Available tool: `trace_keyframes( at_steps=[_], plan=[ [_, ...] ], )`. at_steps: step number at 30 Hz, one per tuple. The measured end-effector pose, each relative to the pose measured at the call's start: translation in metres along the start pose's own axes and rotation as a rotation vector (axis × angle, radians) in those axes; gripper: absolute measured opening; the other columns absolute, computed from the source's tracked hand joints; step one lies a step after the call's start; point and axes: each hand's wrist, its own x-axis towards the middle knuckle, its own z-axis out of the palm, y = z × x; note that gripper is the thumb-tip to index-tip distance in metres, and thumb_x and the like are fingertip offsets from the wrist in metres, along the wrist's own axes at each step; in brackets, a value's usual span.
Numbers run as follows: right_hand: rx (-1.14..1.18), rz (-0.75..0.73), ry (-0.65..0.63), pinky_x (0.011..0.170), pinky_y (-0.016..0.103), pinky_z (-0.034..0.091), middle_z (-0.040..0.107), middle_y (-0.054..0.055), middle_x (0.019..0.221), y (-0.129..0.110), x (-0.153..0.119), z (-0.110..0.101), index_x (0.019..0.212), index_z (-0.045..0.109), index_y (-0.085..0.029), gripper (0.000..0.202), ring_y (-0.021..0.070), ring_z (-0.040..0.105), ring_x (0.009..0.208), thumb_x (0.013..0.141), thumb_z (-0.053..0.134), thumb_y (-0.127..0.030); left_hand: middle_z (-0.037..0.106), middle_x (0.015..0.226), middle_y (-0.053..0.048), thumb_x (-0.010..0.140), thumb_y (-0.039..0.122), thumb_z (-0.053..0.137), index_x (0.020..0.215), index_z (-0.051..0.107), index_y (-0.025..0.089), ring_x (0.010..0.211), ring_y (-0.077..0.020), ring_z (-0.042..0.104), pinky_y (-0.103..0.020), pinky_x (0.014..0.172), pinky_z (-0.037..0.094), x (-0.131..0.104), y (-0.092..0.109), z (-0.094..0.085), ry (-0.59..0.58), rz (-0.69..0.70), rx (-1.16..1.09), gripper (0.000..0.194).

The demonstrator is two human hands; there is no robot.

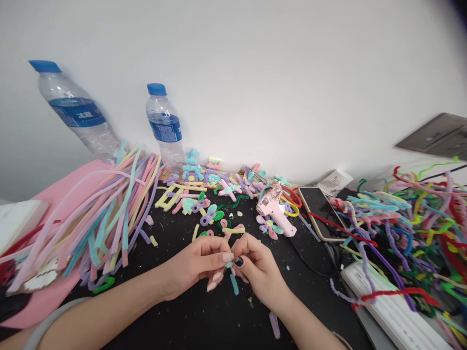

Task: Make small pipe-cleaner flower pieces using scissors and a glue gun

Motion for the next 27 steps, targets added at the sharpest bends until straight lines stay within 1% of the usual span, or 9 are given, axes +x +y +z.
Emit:
trace_keyframes(
  at_steps=[3,8,12,15,18,20,22,25,27],
  plan=[
    [0.016,0.016,0.006,0.051,0.021,0.029,0.044,-0.005,0.065,-0.0011,0.0009,0.0009,0.074,0.047,-0.018,0.022,0.0084,0.037,0.057,0.082,0.063,-0.032,0.049,0.049,0.005,0.082,0.036,0.062,0.068,0.051,0.014,0.041,-0.0052,0.043,-0.017,0.044,0.033,0.0006,-0.0007,0.0018,0.007,-0.005,-0.023,0.028],
    [-0.146,-0.029,0.05,0.05,0.021,0.026,0.04,-0.006,0.06,0.0026,0.0023,0.0,0.065,0.044,-0.018,0.028,0.0083,0.032,0.055,0.082,0.061,-0.031,0.047,0.047,0.006,0.08,0.038,0.064,0.067,0.05,0.015,0.039,-0.0052,0.042,-0.017,0.042,0.033,-0.0012,-0.0011,0.0048,-0.019,-0.058,-0.07,0.03],
    [-0.221,-0.039,0.025,0.047,0.021,0.024,0.037,-0.007,0.057,0.0038,0.0049,-0.0014,0.062,0.04,-0.018,0.032,0.0081,0.03,0.053,0.083,0.059,-0.033,0.046,0.047,0.006,0.078,0.039,0.067,0.066,0.049,0.015,0.038,-0.005,0.042,-0.016,0.041,0.033,-0.0017,-0.0007,0.0052,-0.028,-0.122,-0.111,0.032],
    [-0.279,-0.053,0.011,0.048,0.021,0.025,0.038,-0.007,0.056,0.0022,0.0061,-0.0023,0.061,0.041,-0.018,0.032,0.008,0.032,0.053,0.084,0.057,-0.034,0.046,0.047,0.007,0.078,0.04,0.067,0.067,0.048,0.015,0.037,-0.0044,0.04,-0.016,0.04,0.033,-0.0003,-0.0012,0.0038,-0.035,-0.153,-0.106,0.033],
    [-0.337,-0.1,0.038,0.049,0.021,0.028,0.041,-0.006,0.056,-0.0005,0.0036,-0.0043,0.066,0.044,-0.019,0.029,0.0086,0.035,0.052,0.089,0.049,-0.034,0.049,0.048,0.006,0.08,0.041,0.064,0.069,0.048,0.016,0.037,-0.0042,0.04,-0.017,0.041,0.034,0.0019,-0.0017,0.0028,0.015,-0.102,-0.053,0.032],
    [-0.406,-0.147,0.09,0.05,0.022,0.029,0.042,-0.005,0.058,-0.0024,0.0004,-0.0058,0.07,0.045,-0.019,0.026,0.0092,0.036,0.052,0.093,0.041,-0.032,0.049,0.049,0.006,0.083,0.043,0.06,0.068,0.048,0.016,0.037,-0.0037,0.04,-0.017,0.041,0.034,0.0032,-0.0016,0.0029,0.088,-0.033,-0.006,0.033],
    [-0.526,-0.21,0.114,0.051,0.023,0.029,0.042,-0.004,0.06,-0.0041,-0.0024,-0.0066,0.072,0.044,-0.019,0.023,0.0097,0.037,0.053,0.093,0.04,-0.027,0.047,0.049,0.007,0.085,0.045,0.055,0.067,0.046,0.016,0.037,-0.0034,0.037,-0.016,0.04,0.031,0.0039,-0.0017,0.0035,0.16,0.029,0.051,0.036],
    [-0.703,-0.301,0.055,0.053,0.022,0.03,0.043,-0.004,0.063,-0.0049,-0.0038,-0.0053,0.071,0.042,-0.02,0.019,0.0099,0.039,0.055,0.09,0.046,-0.021,0.043,0.047,0.008,0.087,0.046,0.052,0.064,0.043,0.016,0.037,-0.0036,0.034,-0.017,0.038,0.026,0.0039,-0.0037,0.0046,0.225,0.085,0.19,0.039],
    [-0.774,-0.315,0.024,0.053,0.022,0.03,0.044,-0.004,0.065,-0.0041,-0.0031,-0.0038,0.072,0.041,-0.02,0.018,0.0102,0.041,0.056,0.09,0.045,-0.019,0.04,0.046,0.008,0.087,0.047,0.05,0.063,0.041,0.017,0.037,-0.0039,0.032,-0.018,0.038,0.024,0.0035,-0.0057,0.0053,0.246,0.106,0.278,0.04]
  ],
)
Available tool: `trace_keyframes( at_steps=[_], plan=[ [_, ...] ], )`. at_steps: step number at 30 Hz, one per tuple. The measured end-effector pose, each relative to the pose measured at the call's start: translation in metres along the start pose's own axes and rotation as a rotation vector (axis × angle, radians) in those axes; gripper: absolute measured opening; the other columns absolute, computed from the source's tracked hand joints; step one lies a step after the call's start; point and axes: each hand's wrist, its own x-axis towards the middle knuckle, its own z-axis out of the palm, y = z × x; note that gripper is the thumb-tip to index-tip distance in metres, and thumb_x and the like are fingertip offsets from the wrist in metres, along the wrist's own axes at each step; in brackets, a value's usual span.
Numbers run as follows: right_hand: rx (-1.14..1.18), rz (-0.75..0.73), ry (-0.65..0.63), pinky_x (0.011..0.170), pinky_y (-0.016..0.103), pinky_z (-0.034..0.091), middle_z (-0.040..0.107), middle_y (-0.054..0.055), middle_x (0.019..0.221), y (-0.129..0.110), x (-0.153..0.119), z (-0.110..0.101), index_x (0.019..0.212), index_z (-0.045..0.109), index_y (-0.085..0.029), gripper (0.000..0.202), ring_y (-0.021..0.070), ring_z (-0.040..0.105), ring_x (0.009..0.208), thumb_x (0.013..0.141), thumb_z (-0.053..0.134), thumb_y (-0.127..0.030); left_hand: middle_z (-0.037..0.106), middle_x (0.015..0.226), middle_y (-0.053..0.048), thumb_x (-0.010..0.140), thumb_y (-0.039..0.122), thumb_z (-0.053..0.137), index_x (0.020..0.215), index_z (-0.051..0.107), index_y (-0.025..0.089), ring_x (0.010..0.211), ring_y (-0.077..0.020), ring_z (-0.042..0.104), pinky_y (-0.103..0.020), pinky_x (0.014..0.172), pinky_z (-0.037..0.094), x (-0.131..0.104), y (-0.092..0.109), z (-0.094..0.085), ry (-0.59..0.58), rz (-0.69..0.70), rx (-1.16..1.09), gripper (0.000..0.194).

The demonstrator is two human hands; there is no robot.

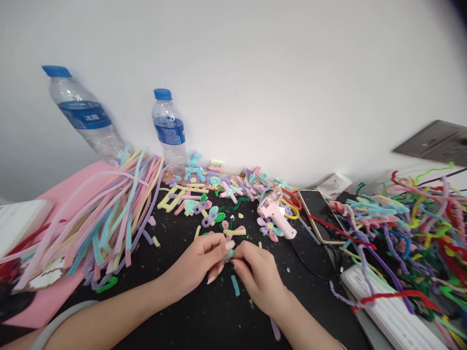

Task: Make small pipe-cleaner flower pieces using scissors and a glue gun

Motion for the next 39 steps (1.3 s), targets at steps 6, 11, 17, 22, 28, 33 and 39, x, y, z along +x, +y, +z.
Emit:
trace_keyframes(
  at_steps=[6,11,17,22,28,33,39],
  plan=[
    [-0.017,0.086,-0.05,0.055,0.023,0.032,0.046,-0.002,0.068,0.0,0.001,0.004,0.074,0.04,-0.021,0.017,0.0116,0.043,0.059,0.09,0.045,-0.019,0.037,0.05,0.008,0.087,0.047,0.05,0.062,0.039,0.018,0.041,-0.0052,0.03,-0.019,0.04,0.022,-0.002,0.0,0.002,0.032,0.025,0.085,0.04],
    [0.099,0.098,-0.046,0.054,0.024,0.031,0.045,-0.001,0.068,-0.003,0.001,0.006,0.074,0.041,-0.021,0.018,0.0122,0.042,0.059,0.092,0.042,-0.02,0.037,0.051,0.007,0.085,0.048,0.051,0.061,0.039,0.017,0.043,-0.0054,0.029,-0.02,0.041,0.021,-0.002,0.001,0.002,0.016,0.016,0.113,0.042],
    [0.142,0.142,-0.017,0.052,0.024,0.028,0.043,-0.003,0.063,-0.004,0.003,0.005,0.071,0.042,-0.021,0.021,0.0115,0.04,0.056,0.092,0.044,-0.024,0.039,0.05,0.008,0.086,0.047,0.052,0.062,0.043,0.017,0.042,-0.0054,0.034,-0.019,0.043,0.026,0.002,-0.001,0.0,-0.013,0.033,0.085,0.039],
    [0.028,0.131,-0.166,0.054,0.024,0.028,0.044,-0.002,0.065,-0.001,0.006,-0.005,0.068,0.04,-0.02,0.025,0.0117,0.041,0.058,0.093,0.041,-0.024,0.044,0.052,0.005,0.088,0.049,0.047,0.065,0.046,0.015,0.045,-0.0067,0.04,-0.02,0.046,0.031,0.004,-0.001,-0.005,-0.083,0.025,0.132,0.041],
    [0.073,0.158,-0.083,0.053,0.025,0.026,0.037,-0.004,0.059,-0.001,0.006,-0.011,0.062,0.037,-0.019,0.031,0.0111,0.035,0.055,0.093,0.039,-0.023,0.051,0.064,0.001,0.088,0.052,0.042,0.073,0.052,0.014,0.049,-0.008,0.045,-0.022,0.05,0.04,0.005,0.003,-0.01,-0.131,-0.011,0.006,0.042],
    [0.196,0.25,-0.024,0.053,0.025,0.025,0.036,-0.004,0.058,0.003,0.007,-0.009,0.062,0.039,-0.019,0.033,0.0112,0.032,0.056,0.093,0.04,-0.029,0.049,0.057,0.004,0.086,0.043,0.052,0.073,0.053,0.015,0.047,-0.0078,0.046,-0.021,0.048,0.038,0.007,0.008,-0.012,-0.089,0.059,0.182,0.031],
    [0.381,0.303,-0.024,0.053,0.024,0.025,0.037,-0.004,0.063,0.004,0.006,-0.007,0.069,0.047,-0.018,0.028,0.011,0.031,0.058,0.092,0.045,-0.036,0.046,0.054,0.005,0.085,0.039,0.055,0.071,0.052,0.015,0.046,-0.0077,0.045,-0.02,0.047,0.035,0.006,0.008,-0.012,-0.049,0.103,0.25,0.028]
  ],
)
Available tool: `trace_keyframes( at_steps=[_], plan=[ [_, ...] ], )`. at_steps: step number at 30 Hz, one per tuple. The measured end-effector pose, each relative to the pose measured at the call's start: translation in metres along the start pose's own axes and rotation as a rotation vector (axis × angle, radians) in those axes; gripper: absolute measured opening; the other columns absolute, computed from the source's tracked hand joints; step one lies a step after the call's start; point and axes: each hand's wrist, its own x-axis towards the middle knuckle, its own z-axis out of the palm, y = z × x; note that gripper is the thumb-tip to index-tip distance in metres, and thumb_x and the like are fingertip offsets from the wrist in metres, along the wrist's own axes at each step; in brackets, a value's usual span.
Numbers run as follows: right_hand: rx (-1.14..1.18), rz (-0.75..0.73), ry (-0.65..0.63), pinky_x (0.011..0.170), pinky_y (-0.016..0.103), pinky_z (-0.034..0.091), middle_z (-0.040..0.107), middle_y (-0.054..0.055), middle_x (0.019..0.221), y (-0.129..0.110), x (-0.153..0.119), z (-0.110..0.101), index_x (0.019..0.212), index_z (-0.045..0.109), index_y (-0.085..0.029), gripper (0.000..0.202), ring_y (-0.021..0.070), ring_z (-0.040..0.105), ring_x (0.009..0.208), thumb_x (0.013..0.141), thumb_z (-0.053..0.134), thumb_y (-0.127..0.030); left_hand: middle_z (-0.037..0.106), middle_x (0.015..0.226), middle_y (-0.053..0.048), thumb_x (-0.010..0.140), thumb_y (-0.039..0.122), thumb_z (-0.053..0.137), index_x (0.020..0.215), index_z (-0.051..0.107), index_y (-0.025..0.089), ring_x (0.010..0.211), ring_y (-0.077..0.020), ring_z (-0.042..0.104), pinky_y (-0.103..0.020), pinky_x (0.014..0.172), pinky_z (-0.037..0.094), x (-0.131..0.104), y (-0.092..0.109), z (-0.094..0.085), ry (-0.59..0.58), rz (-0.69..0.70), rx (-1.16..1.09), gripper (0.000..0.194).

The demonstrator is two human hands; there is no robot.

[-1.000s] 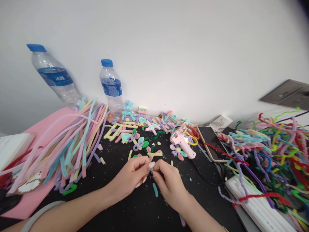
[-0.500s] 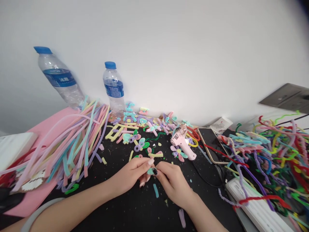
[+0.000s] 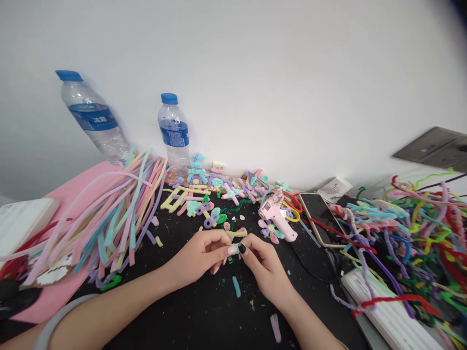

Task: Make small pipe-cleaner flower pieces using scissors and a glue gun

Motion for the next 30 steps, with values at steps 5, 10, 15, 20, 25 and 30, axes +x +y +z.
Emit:
trace_keyframes(
  at_steps=[5,10,15,20,25,30],
  plan=[
    [0.138,0.017,0.065,0.051,0.024,0.024,0.037,-0.004,0.059,-0.001,0.001,-0.003,0.064,0.047,-0.018,0.033,0.0104,0.031,0.055,0.089,0.05,-0.039,0.049,0.063,0.003,0.084,0.038,0.056,0.071,0.055,0.014,0.049,-0.0073,0.044,-0.02,0.049,0.035,-0.001,0.003,-0.003,0.043,0.054,-0.011,0.027],
    [0.218,0.054,0.164,0.05,0.025,0.023,0.038,-0.004,0.056,0.004,0.003,-0.007,0.063,0.05,-0.018,0.035,0.0104,0.032,0.052,0.086,0.052,-0.044,0.054,0.064,0.001,0.087,0.037,0.052,0.07,0.053,0.015,0.051,-0.0079,0.043,-0.02,0.052,0.036,0.001,0.003,-0.008,0.066,0.088,-0.047,0.028],
    [0.234,0.057,0.107,0.05,0.025,0.023,0.036,-0.004,0.057,0.007,0.004,-0.009,0.063,0.049,-0.018,0.036,0.0106,0.03,0.052,0.086,0.051,-0.046,0.056,0.065,0.001,0.087,0.038,0.052,0.07,0.052,0.015,0.05,-0.0078,0.043,-0.02,0.051,0.036,0.002,0.002,-0.01,0.082,0.097,-0.042,0.028],
    [0.255,0.041,0.05,0.05,0.025,0.024,0.038,-0.004,0.058,0.003,0.003,-0.01,0.067,0.049,-0.018,0.034,0.0104,0.032,0.053,0.087,0.05,-0.045,0.054,0.066,0.001,0.087,0.04,0.051,0.073,0.052,0.015,0.05,-0.0083,0.045,-0.021,0.05,0.04,0.0,0.004,-0.007,0.017,0.062,-0.063,0.029],
    [0.249,0.057,0.028,0.048,0.024,0.022,0.04,-0.004,0.059,0.001,0.004,-0.009,0.068,0.049,-0.018,0.034,0.0097,0.031,0.051,0.089,0.048,-0.044,0.05,0.064,0.002,0.09,0.039,0.046,0.073,0.053,0.015,0.049,-0.0081,0.045,-0.021,0.049,0.04,-0.001,0.004,-0.006,0.018,0.058,0.015,0.031],
    [0.126,0.046,0.07,0.05,0.024,0.023,0.039,-0.005,0.058,0.006,0.004,-0.01,0.067,0.046,-0.019,0.034,0.0105,0.032,0.052,0.091,0.045,-0.042,0.05,0.062,0.002,0.089,0.037,0.047,0.067,0.053,0.014,0.048,-0.0075,0.045,-0.02,0.048,0.037,-0.002,0.005,-0.006,0.055,0.079,0.162,0.032]
  ],
)
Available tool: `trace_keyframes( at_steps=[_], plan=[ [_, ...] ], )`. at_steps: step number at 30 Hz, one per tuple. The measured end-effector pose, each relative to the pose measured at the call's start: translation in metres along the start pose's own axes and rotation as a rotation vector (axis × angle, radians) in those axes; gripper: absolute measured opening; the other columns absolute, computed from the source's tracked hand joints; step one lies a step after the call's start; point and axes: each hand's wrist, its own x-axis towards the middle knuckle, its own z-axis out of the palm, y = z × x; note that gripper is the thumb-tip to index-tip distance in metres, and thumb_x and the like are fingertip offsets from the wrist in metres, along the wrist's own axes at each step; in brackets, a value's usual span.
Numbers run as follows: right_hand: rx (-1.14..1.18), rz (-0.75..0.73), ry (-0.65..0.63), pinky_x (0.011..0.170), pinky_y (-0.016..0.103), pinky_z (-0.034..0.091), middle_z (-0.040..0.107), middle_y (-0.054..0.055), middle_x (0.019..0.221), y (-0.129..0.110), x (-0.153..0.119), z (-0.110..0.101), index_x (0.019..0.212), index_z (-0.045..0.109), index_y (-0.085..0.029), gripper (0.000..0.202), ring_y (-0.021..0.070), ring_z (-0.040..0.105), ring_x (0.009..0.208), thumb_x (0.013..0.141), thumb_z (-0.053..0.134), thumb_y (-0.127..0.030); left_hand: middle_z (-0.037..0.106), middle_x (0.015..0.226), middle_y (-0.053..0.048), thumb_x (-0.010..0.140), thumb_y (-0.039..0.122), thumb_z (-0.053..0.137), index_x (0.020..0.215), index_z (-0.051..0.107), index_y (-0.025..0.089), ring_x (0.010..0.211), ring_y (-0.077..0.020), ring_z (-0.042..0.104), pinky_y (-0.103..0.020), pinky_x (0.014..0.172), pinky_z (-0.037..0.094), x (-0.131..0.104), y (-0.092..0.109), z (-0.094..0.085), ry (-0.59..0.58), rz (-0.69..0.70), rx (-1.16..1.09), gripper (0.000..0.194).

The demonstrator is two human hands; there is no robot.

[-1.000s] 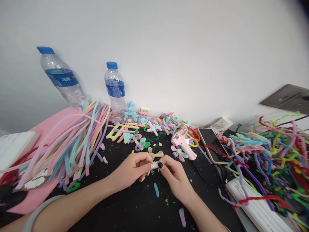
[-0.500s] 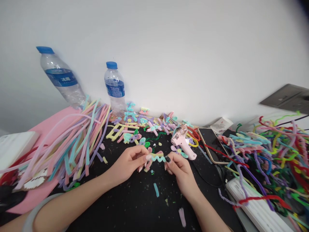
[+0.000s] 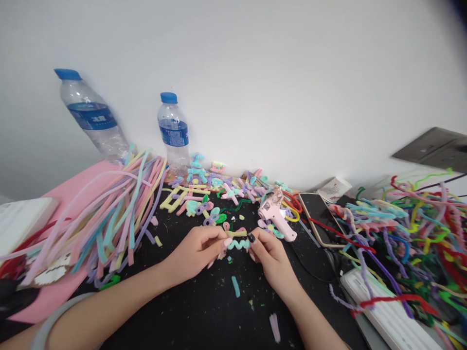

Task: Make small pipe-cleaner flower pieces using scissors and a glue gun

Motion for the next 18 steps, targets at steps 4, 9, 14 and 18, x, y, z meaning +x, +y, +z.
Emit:
trace_keyframes(
  at_steps=[4,9,14,18],
  plan=[
    [-0.113,-0.029,0.042,0.051,0.025,0.023,0.034,-0.005,0.057,0.004,0.0002,-0.0044,0.064,0.044,-0.019,0.035,0.0111,0.031,0.053,0.092,0.043,-0.041,0.046,0.057,0.004,0.09,0.035,0.046,0.064,0.053,0.014,0.047,-0.0072,0.041,-0.02,0.048,0.033,0.0003,0.0004,-0.0014,0.06,0.021,0.078,0.034],
    [-0.164,-0.038,0.11,0.052,0.026,0.025,0.034,-0.005,0.058,0.0067,0.0033,-0.0056,0.067,0.043,-0.02,0.033,0.0117,0.031,0.054,0.094,0.038,-0.038,0.044,0.055,0.005,0.092,0.036,0.042,0.065,0.053,0.014,0.047,-0.0071,0.038,-0.021,0.048,0.031,0.0013,-0.0006,-0.0024,0.078,0.014,0.059,0.036],
    [-0.131,-0.054,0.077,0.054,0.025,0.027,0.038,-0.004,0.062,0.0015,0.0034,0.0001,0.072,0.044,-0.02,0.028,0.0115,0.035,0.057,0.095,0.038,-0.035,0.042,0.053,0.006,0.09,0.035,0.044,0.064,0.055,0.013,0.047,-0.0073,0.038,-0.021,0.048,0.03,0.0019,0.0018,-0.001,0.044,0.018,0.081,0.035],
    [-0.115,-0.045,0.024,0.054,0.025,0.027,0.037,-0.005,0.062,-0.0012,0.0014,0.0011,0.071,0.044,-0.02,0.027,0.0111,0.033,0.056,0.095,0.039,-0.033,0.042,0.053,0.005,0.089,0.033,0.046,0.064,0.055,0.013,0.047,-0.0071,0.038,-0.02,0.048,0.03,0.0018,0.0022,-0.001,0.032,0.014,0.094,0.034]
  ],
)
